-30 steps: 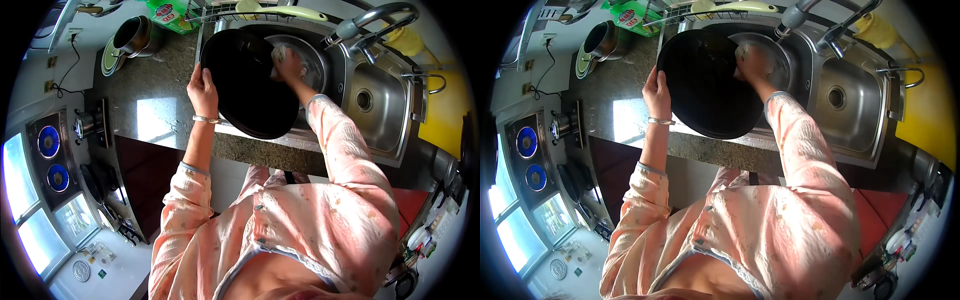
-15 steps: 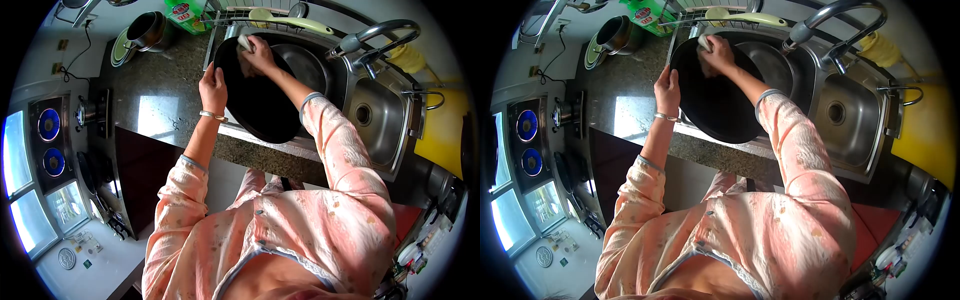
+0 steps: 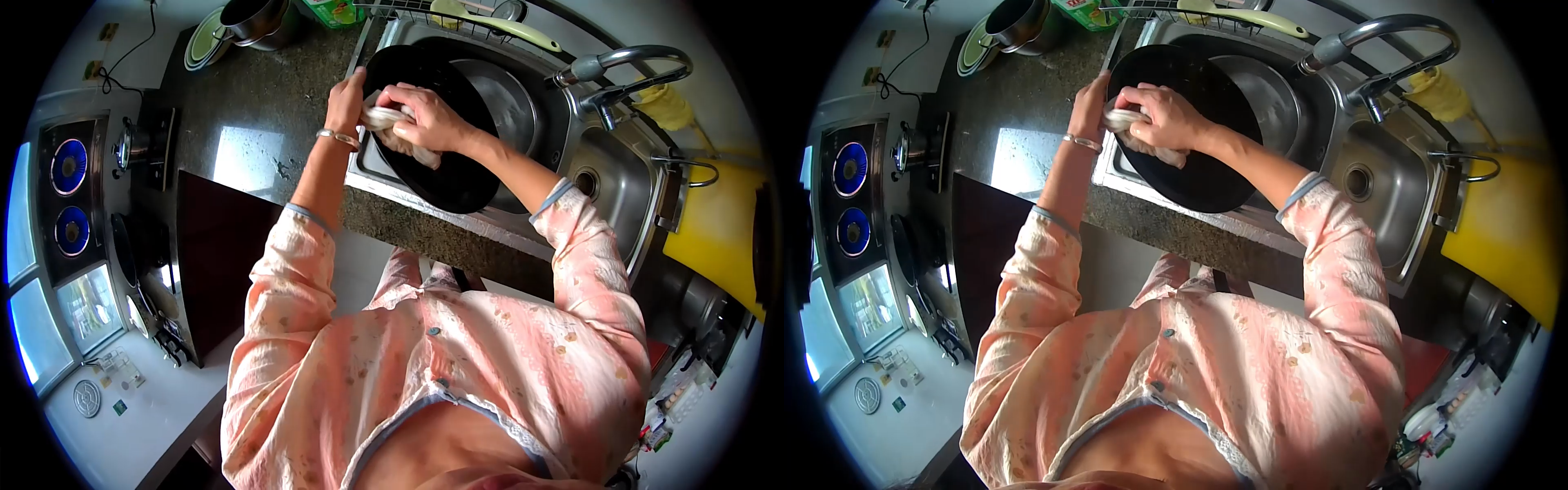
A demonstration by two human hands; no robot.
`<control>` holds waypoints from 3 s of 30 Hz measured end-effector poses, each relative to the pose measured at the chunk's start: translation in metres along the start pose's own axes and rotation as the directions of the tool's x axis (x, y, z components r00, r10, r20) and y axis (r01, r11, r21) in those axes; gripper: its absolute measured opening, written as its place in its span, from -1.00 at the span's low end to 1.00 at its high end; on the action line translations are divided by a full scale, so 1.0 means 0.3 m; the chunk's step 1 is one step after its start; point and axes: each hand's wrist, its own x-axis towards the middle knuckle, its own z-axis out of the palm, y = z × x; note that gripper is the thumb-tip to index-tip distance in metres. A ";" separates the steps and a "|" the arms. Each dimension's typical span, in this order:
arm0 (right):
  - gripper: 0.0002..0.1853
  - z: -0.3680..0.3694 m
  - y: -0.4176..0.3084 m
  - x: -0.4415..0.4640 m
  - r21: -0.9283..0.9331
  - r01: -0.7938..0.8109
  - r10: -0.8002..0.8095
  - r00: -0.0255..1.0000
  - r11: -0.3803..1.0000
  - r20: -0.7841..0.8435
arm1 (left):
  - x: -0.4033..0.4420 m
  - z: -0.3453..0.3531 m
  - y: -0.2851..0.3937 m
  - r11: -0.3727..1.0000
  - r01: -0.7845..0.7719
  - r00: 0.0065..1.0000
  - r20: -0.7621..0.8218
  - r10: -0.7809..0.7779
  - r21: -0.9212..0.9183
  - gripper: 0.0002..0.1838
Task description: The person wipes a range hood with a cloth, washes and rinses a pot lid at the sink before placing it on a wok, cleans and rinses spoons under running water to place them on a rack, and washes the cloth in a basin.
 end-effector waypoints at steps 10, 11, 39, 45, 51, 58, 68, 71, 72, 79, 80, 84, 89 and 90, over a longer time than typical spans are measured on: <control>-0.78 -0.020 -0.046 -0.334 -0.185 0.098 -0.043 0.958 0.978 0.283 | 0.065 0.018 -0.005 0.895 -0.350 0.933 0.023 0.358 0.275 -0.67; -0.77 -0.026 -0.019 -0.373 -0.207 0.104 -0.040 0.956 0.973 0.291 | 0.064 0.021 -0.003 0.892 -0.361 0.929 0.020 0.370 0.273 -0.66; -0.73 -0.248 0.657 -0.298 0.022 -0.554 0.338 0.475 0.832 -0.812 | -0.251 -0.073 0.071 0.828 -0.520 0.841 -0.044 0.540 0.208 -0.74; -0.78 -0.175 0.673 -0.446 -0.764 -0.417 0.438 0.877 0.492 -0.197 | -0.231 -0.057 0.064 0.828 -0.527 0.840 -0.027 0.542 0.191 -0.74; -0.79 0.082 0.774 -0.547 -0.896 -0.145 0.340 0.941 0.420 0.007 | -0.226 -0.025 0.068 0.815 -0.524 0.840 -0.006 0.542 0.246 -0.74; -0.71 -0.122 0.491 -0.404 0.231 -0.799 0.828 0.557 0.555 -0.065 | -0.187 0.001 0.005 0.801 -0.538 0.826 -0.026 0.563 0.261 -0.69; -0.72 0.030 0.010 -0.269 0.221 0.073 -0.034 0.984 0.973 -0.175 | -0.153 0.089 -0.040 0.855 -0.434 0.825 -0.257 0.503 0.282 -0.33; -0.72 0.133 -0.014 -0.183 0.350 0.137 -0.035 0.959 0.927 -0.282 | -0.179 0.104 -0.011 0.900 -0.418 0.871 -0.226 0.436 0.124 -0.22; -0.73 0.145 0.006 -0.149 0.318 0.159 -0.057 0.950 0.935 -0.308 | -0.175 0.102 -0.009 0.898 -0.437 0.871 -0.228 0.435 0.042 -0.22; -0.81 0.104 0.217 0.114 -0.085 0.199 -0.216 0.864 0.976 -0.454 | -0.203 0.095 -0.037 0.752 -0.502 0.766 -0.183 0.616 0.427 -0.74; -0.82 0.098 0.248 0.143 -0.163 0.203 -0.257 0.845 0.966 -0.469 | -0.203 0.098 -0.048 0.758 -0.520 0.763 -0.183 0.619 0.394 -0.71; -0.80 0.074 0.371 0.213 -0.383 0.114 -0.316 0.793 0.917 -0.521 | -0.203 0.084 -0.070 0.789 -0.484 0.790 -0.198 0.580 0.379 -0.69; -0.81 0.047 0.625 0.182 -0.429 -0.310 -0.035 0.776 0.849 -0.630 | -0.191 0.078 -0.078 0.731 -0.547 0.722 -0.212 0.658 0.408 -0.70; -0.80 0.037 0.697 0.154 -0.445 -0.352 -0.002 0.782 0.823 -0.623 | -0.192 0.077 -0.081 0.746 -0.534 0.735 -0.218 0.643 0.398 -0.70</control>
